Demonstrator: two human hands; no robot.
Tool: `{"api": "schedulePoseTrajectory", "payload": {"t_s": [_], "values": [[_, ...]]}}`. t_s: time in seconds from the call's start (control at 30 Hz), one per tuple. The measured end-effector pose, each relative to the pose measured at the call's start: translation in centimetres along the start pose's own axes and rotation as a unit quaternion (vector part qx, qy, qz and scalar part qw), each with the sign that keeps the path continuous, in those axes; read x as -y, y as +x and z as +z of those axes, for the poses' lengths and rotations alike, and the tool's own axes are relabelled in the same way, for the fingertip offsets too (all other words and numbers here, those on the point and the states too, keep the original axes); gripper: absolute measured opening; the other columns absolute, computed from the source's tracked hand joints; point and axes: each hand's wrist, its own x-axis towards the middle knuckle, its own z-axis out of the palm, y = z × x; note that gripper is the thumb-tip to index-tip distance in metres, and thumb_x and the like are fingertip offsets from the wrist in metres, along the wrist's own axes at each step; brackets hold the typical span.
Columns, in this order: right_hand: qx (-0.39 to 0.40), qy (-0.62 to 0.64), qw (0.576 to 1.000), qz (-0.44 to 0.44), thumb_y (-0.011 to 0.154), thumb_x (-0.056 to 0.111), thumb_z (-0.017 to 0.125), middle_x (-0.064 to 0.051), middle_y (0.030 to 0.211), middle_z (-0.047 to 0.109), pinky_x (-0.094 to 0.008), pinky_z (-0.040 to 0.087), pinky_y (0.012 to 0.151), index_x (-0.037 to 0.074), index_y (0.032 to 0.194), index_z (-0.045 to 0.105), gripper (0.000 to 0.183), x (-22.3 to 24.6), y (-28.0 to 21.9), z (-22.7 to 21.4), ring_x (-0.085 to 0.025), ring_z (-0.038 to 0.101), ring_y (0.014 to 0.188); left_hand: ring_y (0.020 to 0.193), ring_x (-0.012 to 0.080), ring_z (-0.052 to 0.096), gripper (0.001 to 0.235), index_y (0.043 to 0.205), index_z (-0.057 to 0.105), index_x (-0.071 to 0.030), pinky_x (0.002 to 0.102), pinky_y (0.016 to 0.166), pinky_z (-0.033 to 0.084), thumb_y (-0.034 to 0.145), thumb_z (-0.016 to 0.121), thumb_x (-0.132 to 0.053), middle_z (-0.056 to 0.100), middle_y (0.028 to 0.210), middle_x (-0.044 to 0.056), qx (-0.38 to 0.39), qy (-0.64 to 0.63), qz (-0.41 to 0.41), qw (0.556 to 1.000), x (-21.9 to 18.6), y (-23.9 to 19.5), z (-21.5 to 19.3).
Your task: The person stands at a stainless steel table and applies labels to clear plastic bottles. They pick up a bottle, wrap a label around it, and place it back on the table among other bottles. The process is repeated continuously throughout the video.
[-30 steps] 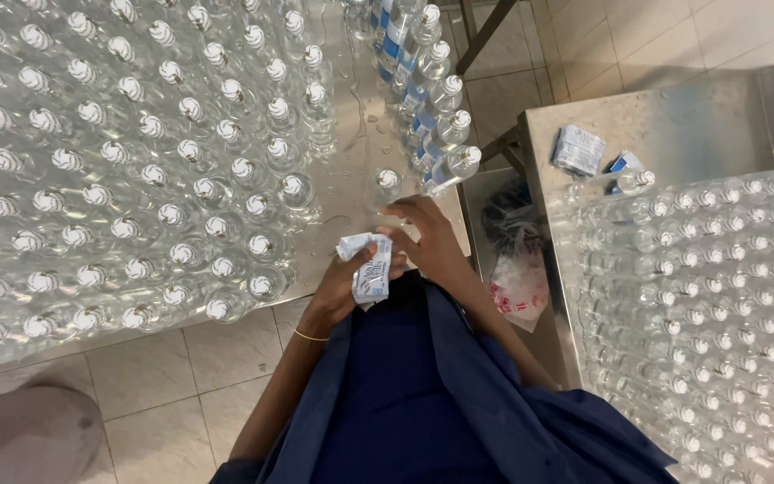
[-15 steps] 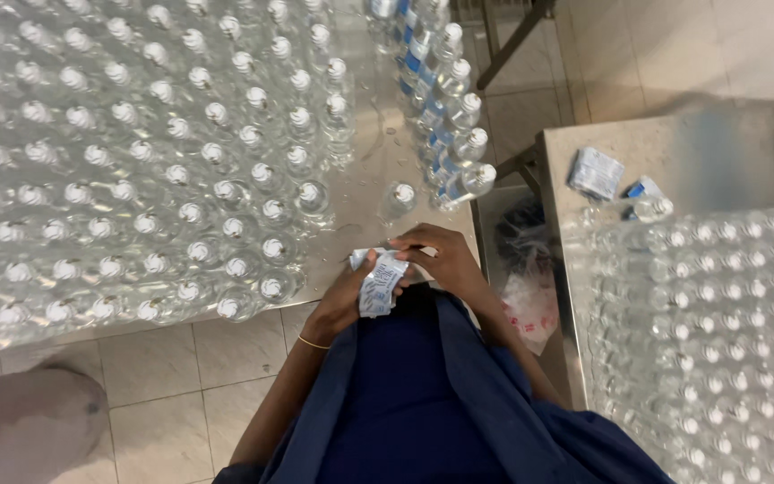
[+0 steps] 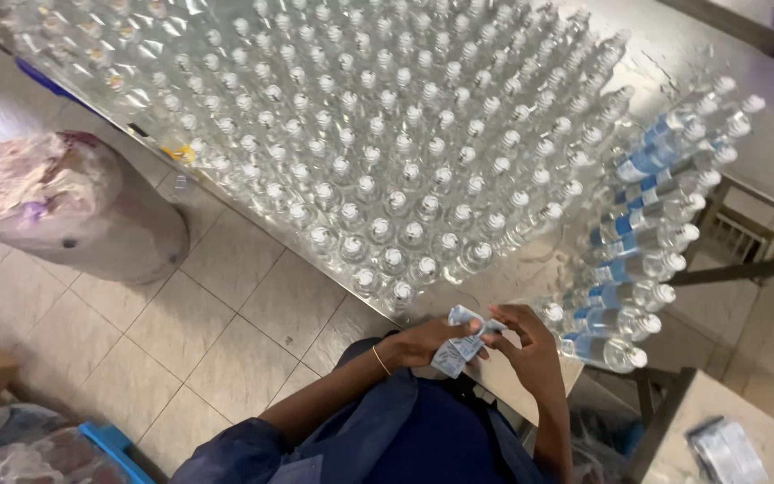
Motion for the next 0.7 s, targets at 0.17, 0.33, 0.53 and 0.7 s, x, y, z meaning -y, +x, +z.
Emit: {"api": "schedulePoseTrajectory", "payload": {"t_s": [0.17,0.33,0.53,0.7], "values": [[-0.036,-0.081,0.982,0.169,0.088,0.02,0.088,-0.005,0.106,0.082,-0.034,0.06,0.08,0.016,0.133,0.084,0.045,0.7,0.5,0.1,-0.017,0.077,0.098,0.094,0.0225,0.079,0.061,0.138,0.071,-0.001,0.033,0.077,0.067,0.112,0.062,-0.056,0.08,0.121,0.016,0.048,0.028,-0.001,0.998,-0.1,-0.2,-0.6],[-0.051,-0.1,0.993,0.047,0.09,0.012,0.087,-0.002,0.11,0.089,-0.026,0.069,0.086,0.011,0.125,0.084,0.035,0.1,0.1,-0.9,-0.012,0.085,0.1,0.119,0.0298,0.075,0.059,0.156,0.056,0.002,0.034,0.083,0.066,0.117,0.061,-0.042,0.075,0.131,0.016,0.134,-0.054,0.002,0.99,-0.2,0.4,-1.4],[-0.031,-0.065,0.997,0.027,0.096,0.005,0.082,-0.02,0.107,0.087,-0.062,0.067,0.09,0.011,0.126,0.086,0.031,2.1,-1.2,-1.5,-0.047,0.077,0.108,0.078,0.0348,0.083,0.04,0.114,0.073,0.005,0.043,0.068,0.072,0.098,0.091,-0.027,0.079,0.095,0.022,-0.07,-0.098,-0.069,0.99,2.4,3.0,-2.6],[-0.056,-0.074,0.996,0.017,0.097,0.003,0.078,-0.019,0.109,0.086,-0.063,0.066,0.082,0.013,0.127,0.085,0.031,2.7,-2.9,-1.9,-0.048,0.077,0.105,0.072,0.0293,0.081,0.039,0.109,0.075,0.001,0.04,0.062,0.07,0.094,0.093,-0.03,0.078,0.09,0.02,-0.066,-0.095,-0.132,0.984,0.9,2.9,-0.6]]}}
